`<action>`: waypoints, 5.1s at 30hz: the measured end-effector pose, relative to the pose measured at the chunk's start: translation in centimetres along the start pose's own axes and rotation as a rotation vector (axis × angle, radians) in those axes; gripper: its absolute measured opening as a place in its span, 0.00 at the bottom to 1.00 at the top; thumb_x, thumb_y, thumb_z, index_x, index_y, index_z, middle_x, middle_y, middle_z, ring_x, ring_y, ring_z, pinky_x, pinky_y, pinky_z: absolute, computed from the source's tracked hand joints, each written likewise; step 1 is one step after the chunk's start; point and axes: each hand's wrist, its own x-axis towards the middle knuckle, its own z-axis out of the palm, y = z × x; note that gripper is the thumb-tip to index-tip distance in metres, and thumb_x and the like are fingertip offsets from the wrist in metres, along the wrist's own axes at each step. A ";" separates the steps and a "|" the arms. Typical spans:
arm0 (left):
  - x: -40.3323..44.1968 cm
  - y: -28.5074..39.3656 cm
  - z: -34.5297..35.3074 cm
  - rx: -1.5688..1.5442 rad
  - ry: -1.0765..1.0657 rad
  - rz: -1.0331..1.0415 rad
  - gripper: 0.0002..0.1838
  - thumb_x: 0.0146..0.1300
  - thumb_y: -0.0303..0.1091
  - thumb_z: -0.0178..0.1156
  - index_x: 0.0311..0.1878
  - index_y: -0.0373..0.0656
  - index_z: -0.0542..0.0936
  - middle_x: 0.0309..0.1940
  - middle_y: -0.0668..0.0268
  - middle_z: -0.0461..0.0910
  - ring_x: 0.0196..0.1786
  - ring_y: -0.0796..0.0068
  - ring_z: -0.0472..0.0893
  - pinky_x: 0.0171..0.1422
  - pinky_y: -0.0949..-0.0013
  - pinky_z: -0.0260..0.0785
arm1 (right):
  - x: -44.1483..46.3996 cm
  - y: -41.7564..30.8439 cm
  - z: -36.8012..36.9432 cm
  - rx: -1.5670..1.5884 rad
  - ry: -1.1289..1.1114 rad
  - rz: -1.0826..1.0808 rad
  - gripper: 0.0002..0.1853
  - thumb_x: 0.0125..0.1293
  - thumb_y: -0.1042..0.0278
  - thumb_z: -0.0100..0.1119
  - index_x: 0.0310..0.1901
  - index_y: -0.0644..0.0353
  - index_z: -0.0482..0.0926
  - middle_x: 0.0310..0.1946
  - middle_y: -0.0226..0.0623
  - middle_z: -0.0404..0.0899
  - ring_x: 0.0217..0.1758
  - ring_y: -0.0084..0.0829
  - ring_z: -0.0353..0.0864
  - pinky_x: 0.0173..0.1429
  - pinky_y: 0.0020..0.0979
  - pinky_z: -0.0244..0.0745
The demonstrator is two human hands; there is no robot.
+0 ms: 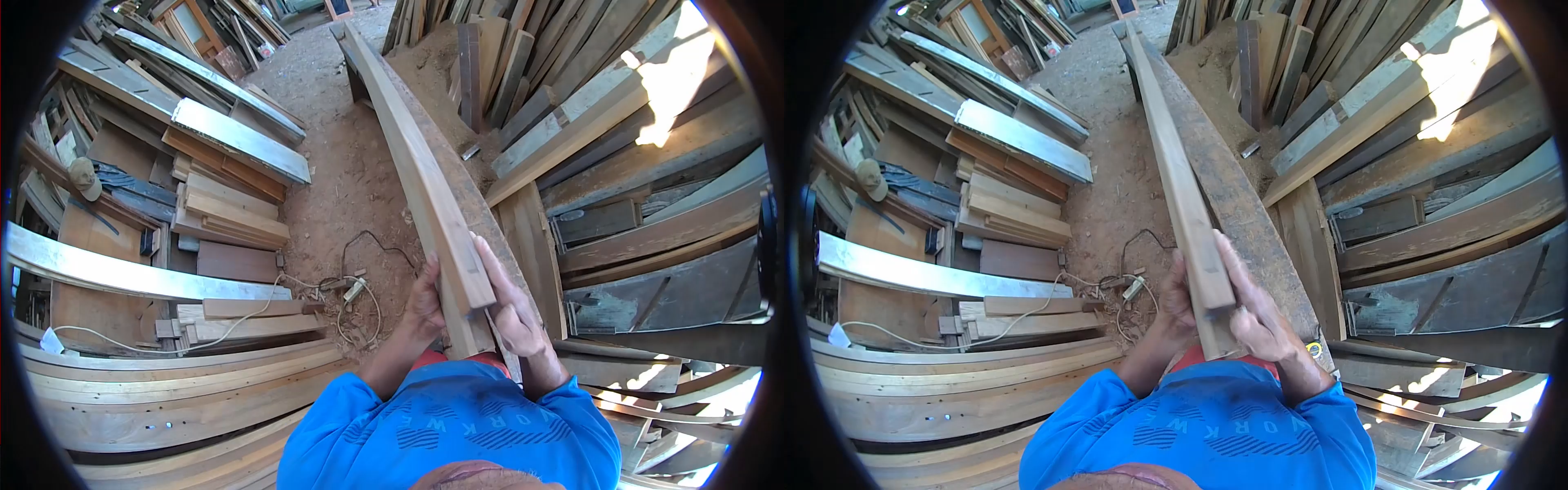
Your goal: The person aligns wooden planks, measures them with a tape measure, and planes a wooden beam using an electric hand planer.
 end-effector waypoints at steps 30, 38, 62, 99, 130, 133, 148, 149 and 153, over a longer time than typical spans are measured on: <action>-9.9 -12.1 -21.8 1.284 0.948 -0.093 0.26 0.61 0.33 0.67 0.60 0.33 0.73 0.48 0.50 0.85 0.51 0.57 0.86 0.55 0.57 0.80 | -20.4 37.8 -0.7 -0.266 0.286 1.188 0.32 0.83 0.42 0.41 0.63 0.66 0.79 0.55 0.46 0.84 0.56 0.37 0.84 0.62 0.39 0.77; -8.0 -15.0 -21.2 1.673 0.699 -0.201 0.49 0.62 0.38 0.66 0.81 0.30 0.52 0.54 0.38 0.81 0.53 0.46 0.85 0.58 0.55 0.78 | -24.0 44.7 -1.1 0.737 0.366 0.957 0.27 0.81 0.49 0.45 0.71 0.59 0.72 0.58 0.45 0.82 0.58 0.41 0.84 0.63 0.43 0.82; -4.5 -16.2 -26.8 1.545 0.659 -0.112 0.38 0.58 0.31 0.68 0.71 0.35 0.63 0.56 0.56 0.79 0.58 0.61 0.82 0.62 0.57 0.76 | -26.6 49.2 -2.0 0.611 0.495 1.172 0.32 0.82 0.40 0.39 0.70 0.58 0.74 0.61 0.46 0.82 0.61 0.45 0.82 0.68 0.43 0.75; -16.8 -3.5 -16.1 -0.006 0.087 -0.219 0.29 0.71 0.62 0.56 0.52 0.41 0.74 0.30 0.64 0.76 0.32 0.66 0.76 0.42 0.60 0.72 | -18.9 22.5 -11.4 -1.249 0.251 1.084 0.39 0.62 0.44 0.69 0.72 0.51 0.70 0.72 0.47 0.67 0.73 0.49 0.68 0.74 0.50 0.65; -13.8 3.2 -7.8 1.204 0.446 0.262 0.62 0.60 0.62 0.61 0.82 0.32 0.39 0.78 0.42 0.52 0.81 0.53 0.54 0.85 0.53 0.44 | -2.8 17.8 -1.4 0.744 0.144 0.663 0.29 0.75 0.40 0.54 0.61 0.58 0.77 0.47 0.43 0.84 0.42 0.34 0.84 0.48 0.39 0.81; -14.1 3.1 -8.8 1.156 0.442 0.265 0.60 0.63 0.62 0.62 0.82 0.35 0.40 0.74 0.45 0.58 0.76 0.54 0.63 0.81 0.53 0.55 | -1.4 15.5 -0.2 0.375 -0.039 0.620 0.23 0.74 0.53 0.58 0.61 0.62 0.75 0.48 0.42 0.84 0.42 0.31 0.83 0.46 0.33 0.80; -13.7 4.3 -12.1 0.254 0.533 -0.081 0.45 0.64 0.74 0.59 0.58 0.34 0.78 0.44 0.49 0.84 0.46 0.56 0.88 0.48 0.56 0.88 | -0.3 16.4 4.5 -0.782 -0.482 0.552 0.39 0.62 0.46 0.69 0.65 0.67 0.69 0.59 0.60 0.79 0.66 0.54 0.79 0.69 0.47 0.73; -13.7 4.4 -11.9 0.270 0.525 -0.079 0.45 0.63 0.75 0.59 0.58 0.34 0.78 0.45 0.48 0.84 0.46 0.55 0.88 0.48 0.54 0.88 | -0.3 16.6 4.7 -0.797 -0.488 0.560 0.39 0.62 0.46 0.69 0.66 0.67 0.69 0.59 0.60 0.79 0.65 0.54 0.79 0.68 0.47 0.73; -13.8 4.1 -12.2 0.265 0.543 -0.035 0.44 0.63 0.73 0.61 0.57 0.34 0.77 0.46 0.47 0.83 0.44 0.54 0.88 0.46 0.55 0.89 | 0.2 15.7 5.0 -0.799 -0.503 0.597 0.41 0.62 0.43 0.69 0.66 0.67 0.68 0.57 0.60 0.80 0.63 0.54 0.80 0.67 0.47 0.74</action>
